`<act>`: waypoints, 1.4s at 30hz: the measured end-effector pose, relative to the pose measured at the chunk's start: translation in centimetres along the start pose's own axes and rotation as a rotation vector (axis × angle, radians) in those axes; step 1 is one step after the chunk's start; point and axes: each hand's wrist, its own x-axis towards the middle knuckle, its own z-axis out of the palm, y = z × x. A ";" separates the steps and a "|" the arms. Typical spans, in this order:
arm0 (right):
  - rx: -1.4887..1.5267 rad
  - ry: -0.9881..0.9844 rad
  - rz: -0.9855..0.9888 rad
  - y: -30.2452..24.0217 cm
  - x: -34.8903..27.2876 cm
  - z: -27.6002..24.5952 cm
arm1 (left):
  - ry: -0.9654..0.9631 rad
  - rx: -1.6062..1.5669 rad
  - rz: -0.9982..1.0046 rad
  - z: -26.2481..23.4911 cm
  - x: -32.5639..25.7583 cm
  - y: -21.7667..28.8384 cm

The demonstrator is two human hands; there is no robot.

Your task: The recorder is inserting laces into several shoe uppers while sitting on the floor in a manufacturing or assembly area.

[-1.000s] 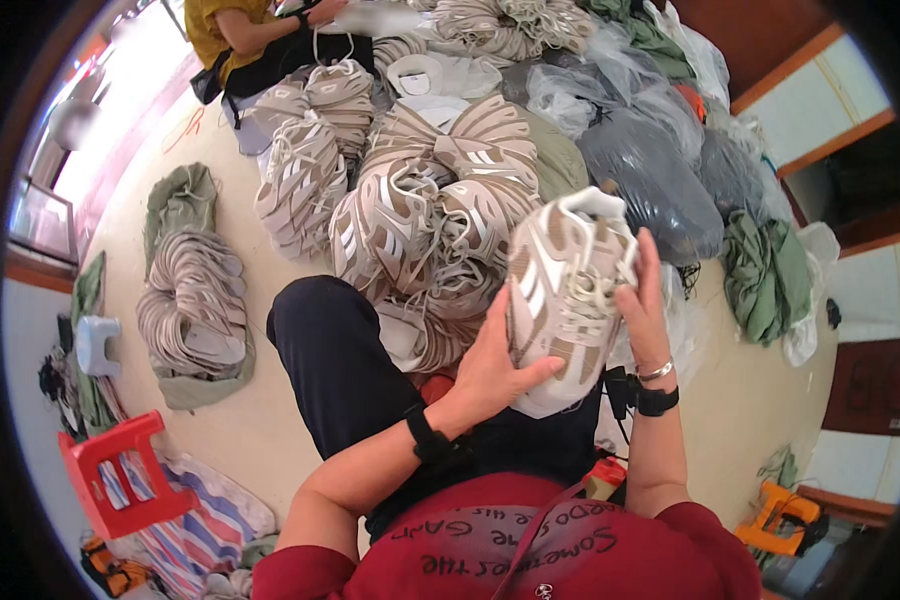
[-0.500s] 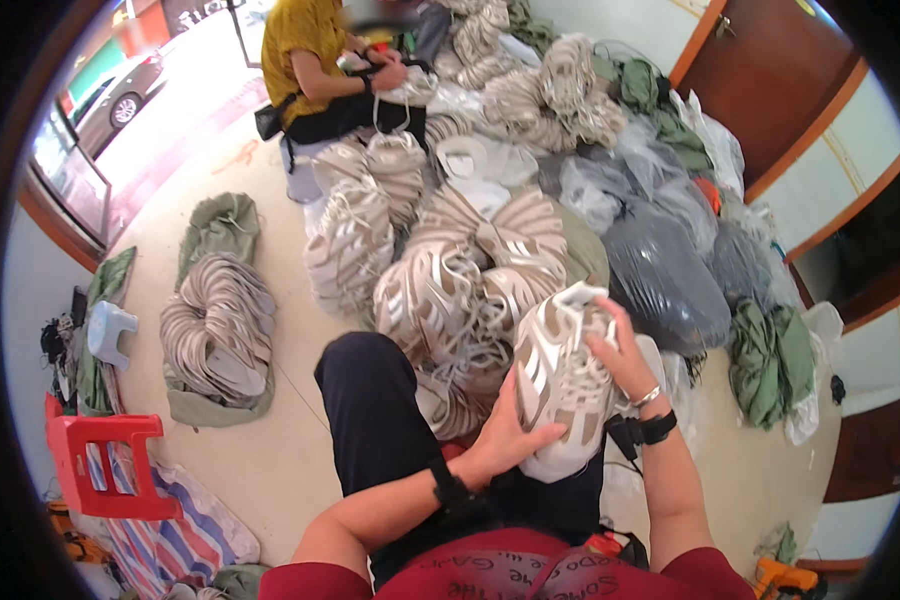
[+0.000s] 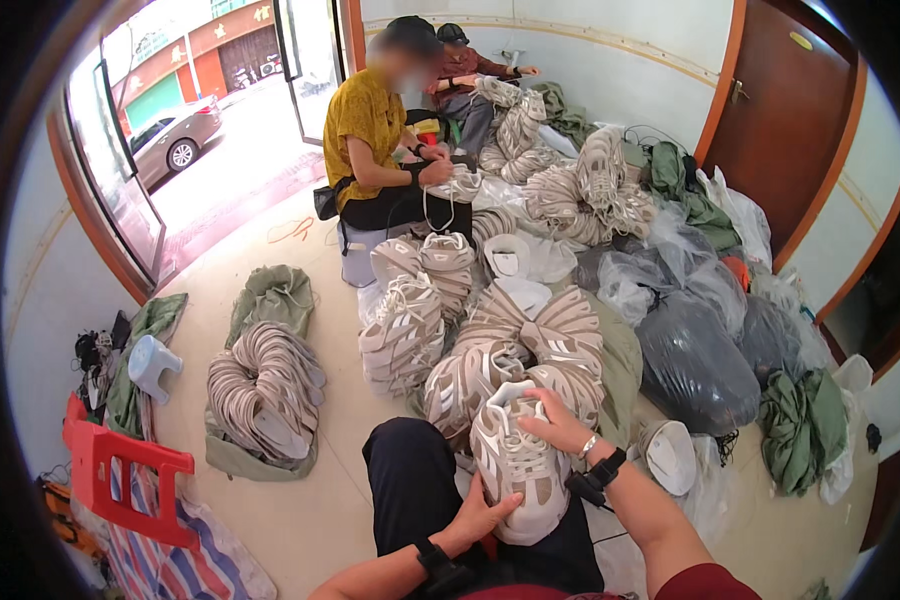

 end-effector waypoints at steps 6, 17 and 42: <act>-0.018 0.109 0.027 -0.3 -3.1 -0.4 | -0.137 -0.023 -0.097 0.2 -0.2 -0.5; 0.030 0.272 0.138 1.8 -5.5 -4.5 | -0.247 0.116 0.171 3.2 3.5 1.2; 0.344 0.123 0.452 -2.9 -16.5 -7.1 | 0.087 0.691 0.476 0.7 0.6 6.7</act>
